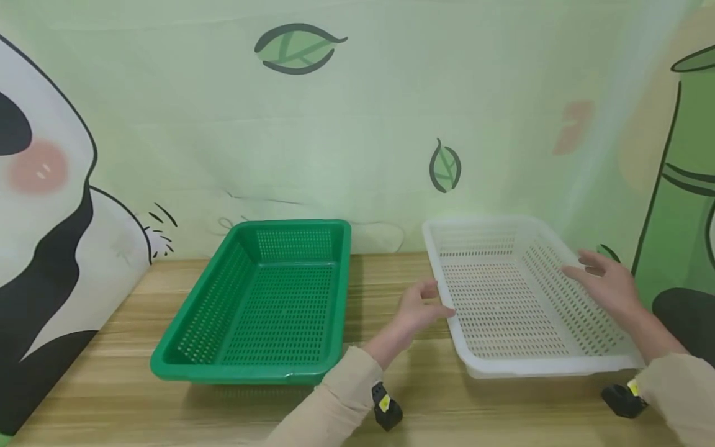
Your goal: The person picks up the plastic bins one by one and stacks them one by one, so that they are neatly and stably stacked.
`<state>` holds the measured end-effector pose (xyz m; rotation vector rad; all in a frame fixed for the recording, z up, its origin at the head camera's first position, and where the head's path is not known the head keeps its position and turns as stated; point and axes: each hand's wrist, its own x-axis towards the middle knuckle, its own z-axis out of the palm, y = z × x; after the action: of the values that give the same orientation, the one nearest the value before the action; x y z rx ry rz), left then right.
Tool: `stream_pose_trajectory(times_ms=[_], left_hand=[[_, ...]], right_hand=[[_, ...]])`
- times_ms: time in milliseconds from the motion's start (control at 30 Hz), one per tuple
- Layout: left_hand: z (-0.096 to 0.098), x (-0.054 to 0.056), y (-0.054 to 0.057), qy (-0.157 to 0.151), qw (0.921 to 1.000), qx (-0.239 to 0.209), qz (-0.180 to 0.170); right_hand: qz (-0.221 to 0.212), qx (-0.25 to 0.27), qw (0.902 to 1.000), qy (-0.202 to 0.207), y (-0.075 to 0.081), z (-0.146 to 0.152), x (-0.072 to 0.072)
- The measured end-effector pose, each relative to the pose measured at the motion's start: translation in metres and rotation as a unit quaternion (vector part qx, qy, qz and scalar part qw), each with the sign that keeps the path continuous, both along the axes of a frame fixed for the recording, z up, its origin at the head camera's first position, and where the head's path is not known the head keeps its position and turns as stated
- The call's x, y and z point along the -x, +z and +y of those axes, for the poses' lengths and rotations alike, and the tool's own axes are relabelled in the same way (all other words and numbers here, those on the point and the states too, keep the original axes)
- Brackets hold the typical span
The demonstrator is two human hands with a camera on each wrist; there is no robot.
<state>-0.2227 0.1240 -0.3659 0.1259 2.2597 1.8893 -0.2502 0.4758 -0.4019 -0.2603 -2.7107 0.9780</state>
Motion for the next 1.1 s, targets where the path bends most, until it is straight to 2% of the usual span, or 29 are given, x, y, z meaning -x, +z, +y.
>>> stream_pose_trajectory(times_ms=[167, 267, 667, 933, 1100], left_hand=[[0.002, 0.000, -0.005, 0.001, 0.9996, -0.025, -0.011], [0.004, 0.001, -0.008, 0.004, 0.9988, -0.046, -0.018], [0.009, 0.002, -0.015, 0.017, 0.9976, -0.062, -0.027], [0.009, 0.002, -0.015, 0.020, 0.9971, -0.067, -0.028], [0.010, 0.002, -0.015, 0.022, 0.9971, -0.067, -0.028]], right_hand=[[-0.016, 0.002, 0.9998, -0.011, 0.023, -0.017, -0.023], [-0.029, 0.000, 0.9995, -0.012, 0.029, -0.020, -0.032], [-0.057, -0.020, 0.9980, -0.018, 0.016, -0.003, -0.037], [-0.071, 0.003, 0.9975, -0.002, 0.012, -0.003, -0.039], [-0.070, -0.004, 0.9975, 0.013, 0.012, -0.002, -0.041]])
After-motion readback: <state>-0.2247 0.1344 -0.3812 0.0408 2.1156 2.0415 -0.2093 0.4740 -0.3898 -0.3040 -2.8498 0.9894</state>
